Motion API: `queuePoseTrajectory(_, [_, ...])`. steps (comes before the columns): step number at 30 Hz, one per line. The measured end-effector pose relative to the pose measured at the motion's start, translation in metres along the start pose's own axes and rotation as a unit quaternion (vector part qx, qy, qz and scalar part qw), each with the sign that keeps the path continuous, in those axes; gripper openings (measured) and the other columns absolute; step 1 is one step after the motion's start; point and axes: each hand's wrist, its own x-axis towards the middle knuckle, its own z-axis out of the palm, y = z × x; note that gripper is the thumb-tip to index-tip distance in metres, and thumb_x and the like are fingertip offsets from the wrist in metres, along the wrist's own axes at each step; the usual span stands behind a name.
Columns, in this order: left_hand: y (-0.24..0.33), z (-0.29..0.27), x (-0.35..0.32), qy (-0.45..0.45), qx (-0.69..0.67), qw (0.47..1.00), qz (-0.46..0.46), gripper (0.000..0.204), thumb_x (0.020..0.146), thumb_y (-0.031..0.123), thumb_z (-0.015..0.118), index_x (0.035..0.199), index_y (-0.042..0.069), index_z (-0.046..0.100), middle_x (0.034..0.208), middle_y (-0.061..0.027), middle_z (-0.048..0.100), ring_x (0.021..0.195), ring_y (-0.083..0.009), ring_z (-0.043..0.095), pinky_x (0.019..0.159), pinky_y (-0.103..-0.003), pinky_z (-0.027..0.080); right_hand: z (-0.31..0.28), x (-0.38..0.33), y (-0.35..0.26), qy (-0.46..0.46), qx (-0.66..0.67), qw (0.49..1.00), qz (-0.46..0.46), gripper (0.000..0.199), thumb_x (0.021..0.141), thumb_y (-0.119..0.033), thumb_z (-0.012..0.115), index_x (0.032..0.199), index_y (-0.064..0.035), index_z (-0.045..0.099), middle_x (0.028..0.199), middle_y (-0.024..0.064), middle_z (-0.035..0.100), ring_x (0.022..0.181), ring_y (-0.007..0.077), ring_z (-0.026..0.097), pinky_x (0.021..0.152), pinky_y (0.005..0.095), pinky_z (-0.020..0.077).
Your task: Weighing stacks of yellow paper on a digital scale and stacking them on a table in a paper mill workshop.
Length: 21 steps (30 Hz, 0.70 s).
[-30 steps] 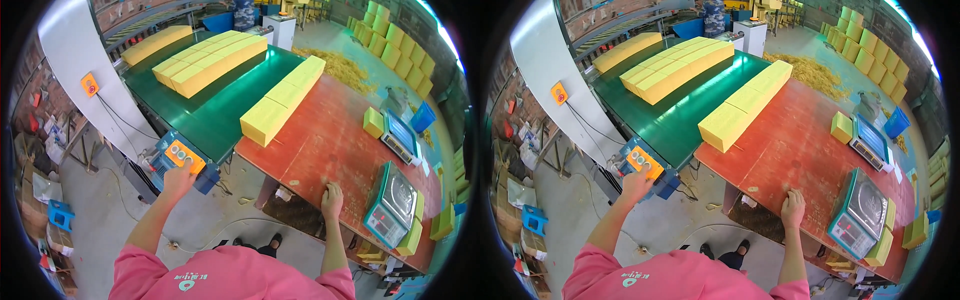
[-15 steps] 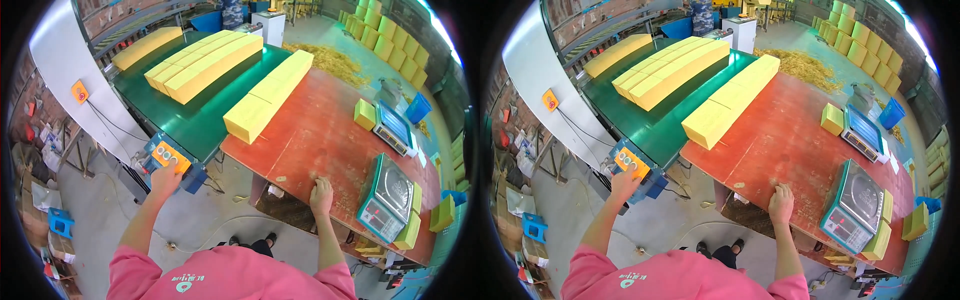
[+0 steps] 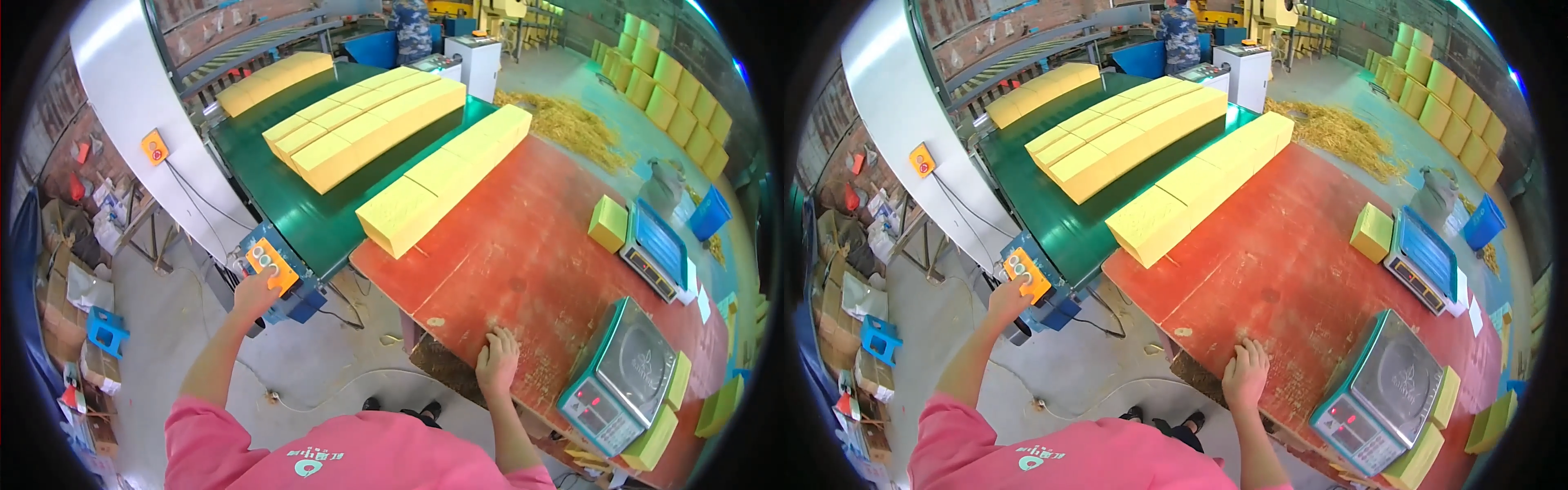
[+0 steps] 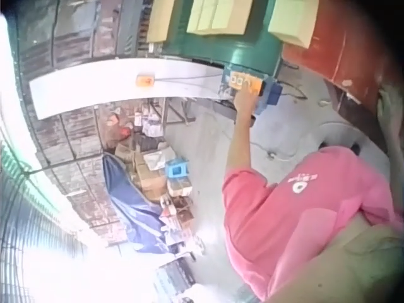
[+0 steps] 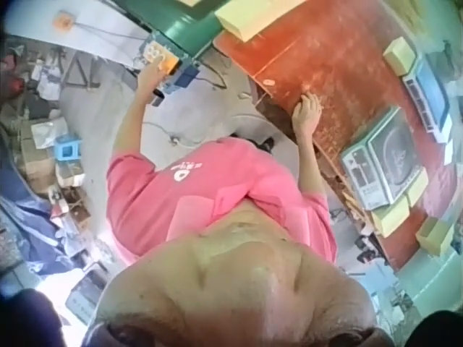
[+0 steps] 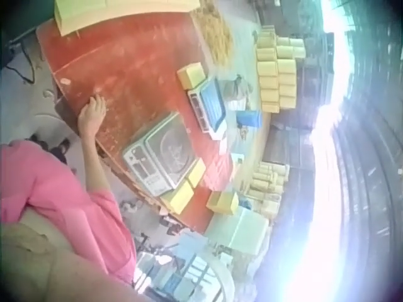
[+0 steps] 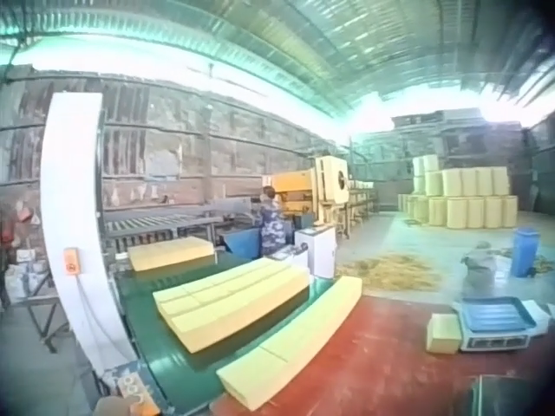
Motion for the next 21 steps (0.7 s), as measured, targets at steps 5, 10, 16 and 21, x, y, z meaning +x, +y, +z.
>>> queuePoseTrajectory(5, [0.013, -0.008, 0.001, -0.031, 0.02, 0.999, -0.03, 0.047, 0.079, 0.031, 0.065, 0.122, 0.016, 0.058, 0.095, -0.016, 0.069, 0.091, -0.0343, 0.067, 0.077, -0.047, 0.052, -0.002, 0.002, 0.006, -0.02, 0.048, 0.998, -0.024, 0.024, 0.081, -0.007, 0.061, 0.104, -0.0031, 0.063, 0.122, 0.0148, 0.06, 0.123, 0.0368, 0.051, 0.105, 0.0497, 0.0362])
queuePoseTrajectory(10, [0.02, -0.01, -0.002, -0.027, 0.011, 0.998, -0.06, 0.049, 0.078, 0.031, 0.065, 0.125, 0.018, 0.058, 0.102, -0.0153, 0.069, 0.097, -0.0329, 0.066, 0.082, -0.046, 0.052, -0.002, 0.003, 0.01, -0.026, 0.075, 0.996, -0.045, 0.021, 0.08, -0.007, 0.061, 0.101, -0.0034, 0.064, 0.122, 0.0143, 0.061, 0.123, 0.0364, 0.05, 0.106, 0.0498, 0.0355])
queuePoseTrajectory(16, [0.013, -0.001, 0.002, -0.013, 0.018, 0.998, -0.064, 0.05, 0.078, 0.031, 0.065, 0.126, 0.019, 0.06, 0.107, -0.0142, 0.069, 0.101, -0.0318, 0.065, 0.085, -0.045, 0.051, -0.001, 0.003, 0.012, -0.023, 0.092, 0.995, -0.044, 0.019, 0.079, -0.006, 0.062, 0.098, -0.0041, 0.065, 0.12, 0.0134, 0.062, 0.122, 0.036, 0.051, 0.105, 0.0496, 0.0355])
queuePoseTrajectory(21, [0.013, -0.003, 0.003, -0.017, 0.013, 0.998, -0.062, 0.049, 0.078, 0.032, 0.065, 0.125, 0.018, 0.061, 0.109, -0.0143, 0.069, 0.103, -0.0321, 0.065, 0.086, -0.045, 0.051, 0.0, 0.001, 0.015, -0.02, 0.105, 0.993, -0.047, 0.017, 0.079, -0.007, 0.062, 0.095, -0.0047, 0.065, 0.119, 0.0131, 0.062, 0.121, 0.036, 0.051, 0.105, 0.0493, 0.0354])
